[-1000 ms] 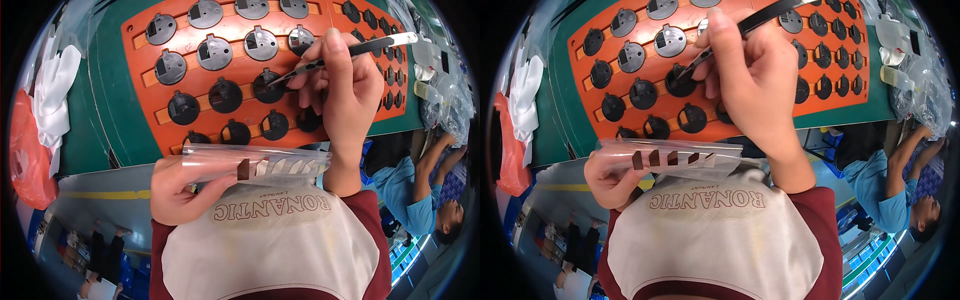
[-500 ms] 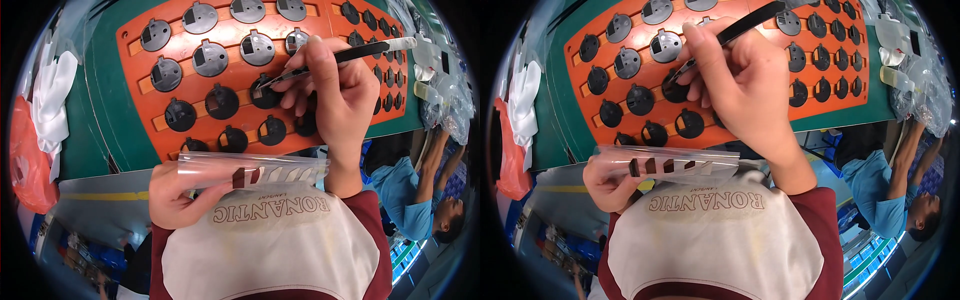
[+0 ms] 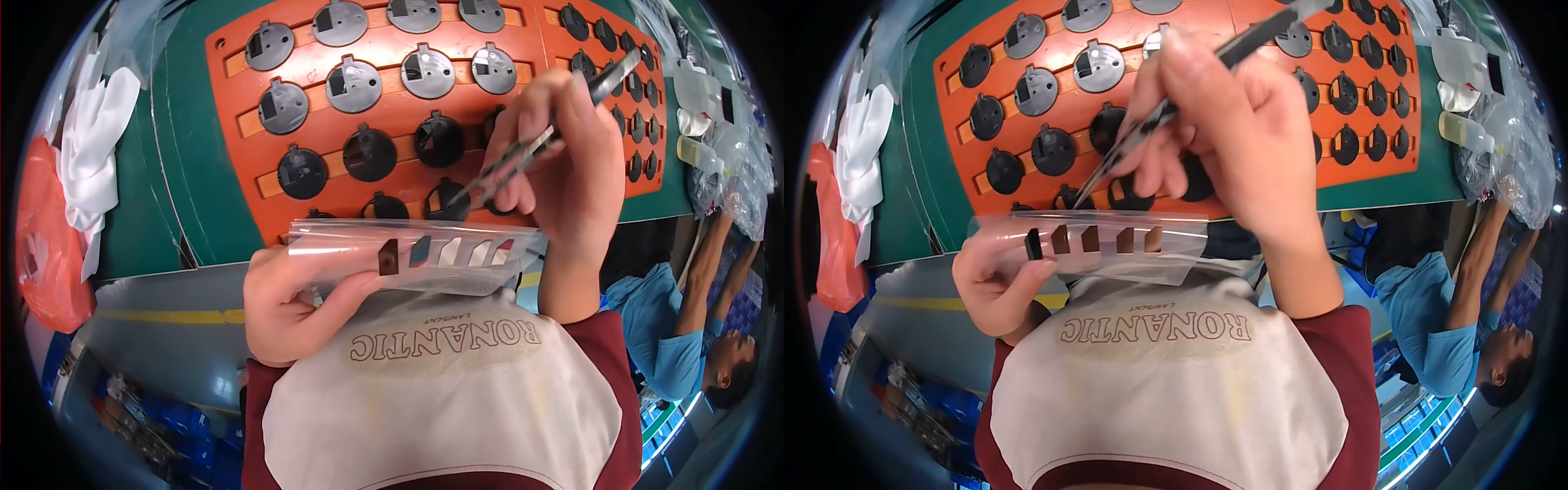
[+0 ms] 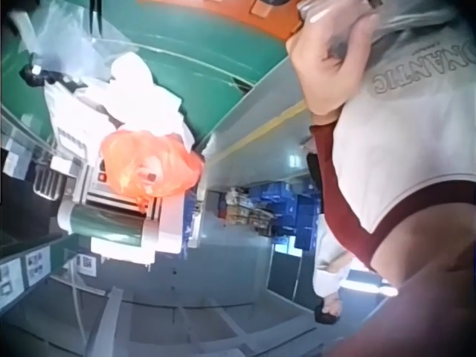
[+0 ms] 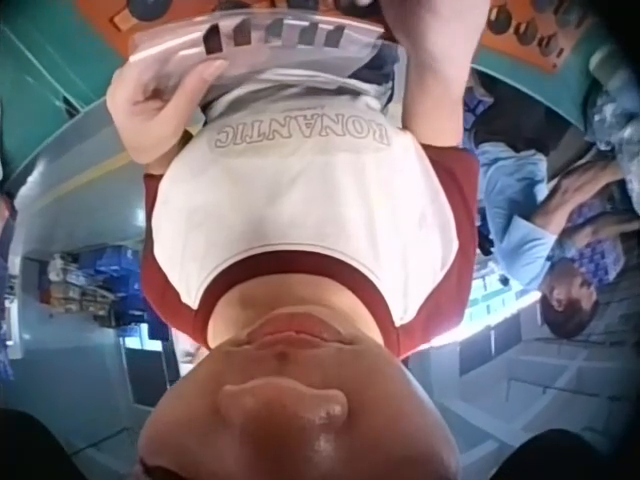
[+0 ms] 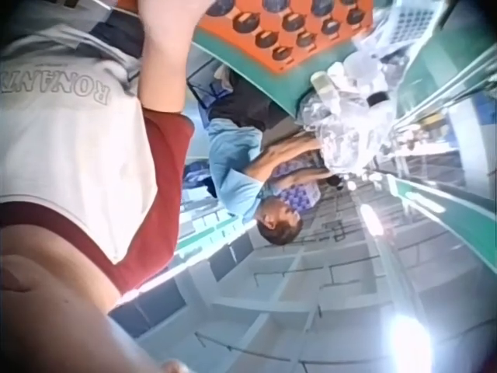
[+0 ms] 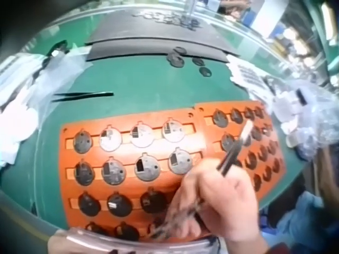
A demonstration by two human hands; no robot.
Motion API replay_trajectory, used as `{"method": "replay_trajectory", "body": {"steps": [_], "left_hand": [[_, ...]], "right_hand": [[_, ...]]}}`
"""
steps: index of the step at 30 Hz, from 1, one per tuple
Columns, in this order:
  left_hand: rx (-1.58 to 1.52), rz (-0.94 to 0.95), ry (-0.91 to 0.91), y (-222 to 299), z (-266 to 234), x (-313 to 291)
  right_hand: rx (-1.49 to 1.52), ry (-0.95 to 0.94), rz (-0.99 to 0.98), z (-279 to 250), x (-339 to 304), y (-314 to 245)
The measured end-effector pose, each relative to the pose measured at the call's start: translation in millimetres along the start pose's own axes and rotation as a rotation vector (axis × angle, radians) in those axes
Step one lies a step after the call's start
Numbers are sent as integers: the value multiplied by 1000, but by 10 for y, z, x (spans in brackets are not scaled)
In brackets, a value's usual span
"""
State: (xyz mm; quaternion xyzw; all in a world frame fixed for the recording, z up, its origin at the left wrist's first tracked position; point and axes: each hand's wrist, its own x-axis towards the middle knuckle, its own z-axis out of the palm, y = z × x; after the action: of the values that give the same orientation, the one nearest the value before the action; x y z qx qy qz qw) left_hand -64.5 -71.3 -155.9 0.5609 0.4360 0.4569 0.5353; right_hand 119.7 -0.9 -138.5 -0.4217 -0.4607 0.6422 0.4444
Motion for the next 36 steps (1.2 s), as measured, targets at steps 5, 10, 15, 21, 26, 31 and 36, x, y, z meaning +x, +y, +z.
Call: {"method": "replay_trajectory", "body": {"steps": [5, 10, 15, 21, 26, 31, 36], "left_hand": [[-6, -41, 8, 61, -5, -48], [0, -67, 22, 73, 5, -91], [7, -18, 30, 85, 87, -38], [-100, -134, 31, 108, 145, -25], [-272, -223, 84, 130, 266, 12], [-374, -265, 149, 159, 293, 47], [-432, -258, 163, 150, 348, 52]], "right_hand": [[-5, -56, -26, 136, -223, 44], [96, -34, 62, 151, -266, 33], [79, -107, 9, 99, -252, 22], [115, -104, 112, 29, -238, -20], [-98, -12, -244, -83, -289, -71], [-201, 110, -193, -69, -538, -181], [43, 176, 79, -26, -587, -156]]}}
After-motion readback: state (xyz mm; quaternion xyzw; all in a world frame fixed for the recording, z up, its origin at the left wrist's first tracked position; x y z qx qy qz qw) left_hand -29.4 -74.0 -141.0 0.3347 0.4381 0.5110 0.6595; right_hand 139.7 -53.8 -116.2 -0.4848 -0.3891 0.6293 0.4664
